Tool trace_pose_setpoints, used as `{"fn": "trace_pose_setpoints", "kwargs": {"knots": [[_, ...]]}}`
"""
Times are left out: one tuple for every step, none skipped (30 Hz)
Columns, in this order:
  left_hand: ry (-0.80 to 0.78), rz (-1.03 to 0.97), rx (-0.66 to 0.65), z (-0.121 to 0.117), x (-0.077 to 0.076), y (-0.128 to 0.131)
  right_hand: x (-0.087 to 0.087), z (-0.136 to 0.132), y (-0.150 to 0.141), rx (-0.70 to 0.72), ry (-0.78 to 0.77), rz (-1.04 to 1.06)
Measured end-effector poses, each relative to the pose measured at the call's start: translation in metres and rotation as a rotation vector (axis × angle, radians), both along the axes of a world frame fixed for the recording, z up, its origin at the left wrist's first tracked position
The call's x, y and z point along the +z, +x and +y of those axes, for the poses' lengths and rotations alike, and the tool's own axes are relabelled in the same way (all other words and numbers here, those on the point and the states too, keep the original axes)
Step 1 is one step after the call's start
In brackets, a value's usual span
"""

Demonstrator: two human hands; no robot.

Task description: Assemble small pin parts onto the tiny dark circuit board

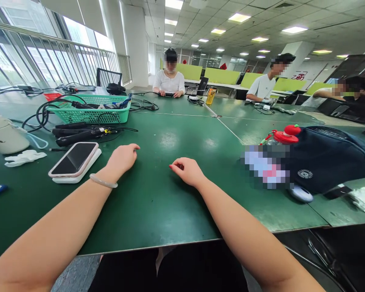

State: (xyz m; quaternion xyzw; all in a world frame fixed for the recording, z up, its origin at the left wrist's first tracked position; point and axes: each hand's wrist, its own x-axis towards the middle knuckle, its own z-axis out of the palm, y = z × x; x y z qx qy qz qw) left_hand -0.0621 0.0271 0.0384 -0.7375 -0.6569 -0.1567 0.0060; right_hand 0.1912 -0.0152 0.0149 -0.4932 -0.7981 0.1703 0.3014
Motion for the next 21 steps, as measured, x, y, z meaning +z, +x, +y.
{"fn": "trace_pose_setpoints", "kwargs": {"knots": [[0.001, 0.041, 0.069, 0.004, 0.001, -0.009, -0.001, 0.002, 0.001, -0.005, -0.018, 0.026], [0.000, 0.073, 0.120, 0.007, 0.001, -0.018, -0.003, 0.003, 0.002, -0.011, -0.034, 0.051], [-0.009, 0.094, 0.156, 0.009, 0.000, -0.026, -0.004, 0.004, 0.003, -0.018, -0.048, 0.076], [-0.021, 0.106, 0.180, 0.011, -0.001, -0.032, -0.005, 0.006, 0.004, -0.024, -0.060, 0.099], [-0.028, 0.119, 0.183, 0.012, -0.002, -0.037, -0.006, 0.007, 0.005, -0.030, -0.067, 0.118], [-0.030, 0.131, 0.179, 0.013, -0.004, -0.041, -0.007, 0.007, 0.005, -0.035, -0.074, 0.133], [-0.027, 0.141, 0.177, 0.013, -0.006, -0.044, -0.008, 0.008, 0.006, -0.037, -0.080, 0.143], [-0.023, 0.149, 0.178, 0.014, -0.007, -0.046, -0.009, 0.008, 0.006, -0.039, -0.087, 0.149], [-0.022, 0.154, 0.183, 0.014, -0.008, -0.047, -0.009, 0.008, 0.006, -0.041, -0.094, 0.151], [-0.025, 0.155, 0.191, 0.015, -0.009, -0.048, -0.009, 0.008, 0.007, -0.042, -0.100, 0.151], [-0.031, 0.153, 0.201, 0.015, -0.010, -0.049, -0.009, 0.008, 0.007, -0.041, -0.105, 0.152], [-0.040, 0.149, 0.212, 0.015, -0.010, -0.049, -0.009, 0.008, 0.007, -0.040, -0.110, 0.152], [-0.049, 0.142, 0.225, 0.015, -0.009, -0.049, -0.009, 0.008, 0.007, -0.038, -0.112, 0.152], [-0.058, 0.134, 0.238, 0.015, -0.008, -0.049, -0.009, 0.008, 0.007, -0.035, -0.115, 0.153], [-0.068, 0.122, 0.247, 0.014, -0.007, -0.049, -0.008, 0.008, 0.008, -0.032, -0.120, 0.154], [-0.077, 0.107, 0.252, 0.014, -0.006, -0.049, -0.008, 0.007, 0.008, -0.029, -0.128, 0.154], [-0.087, 0.088, 0.253, 0.013, -0.004, -0.048, -0.008, 0.007, 0.008, -0.028, -0.136, 0.154], [-0.098, 0.070, 0.252, 0.013, -0.003, -0.047, -0.008, 0.007, 0.008, -0.030, -0.146, 0.154], [-0.105, 0.054, 0.254, 0.012, -0.002, -0.046, -0.007, 0.007, 0.008, -0.034, -0.155, 0.154], [-0.109, 0.044, 0.261, 0.011, -0.001, -0.045, -0.007, 0.006, 0.008, -0.037, -0.163, 0.152], [-0.109, 0.040, 0.271, 0.011, 0.000, -0.044, -0.007, 0.006, 0.008, -0.038, -0.168, 0.151]]}}
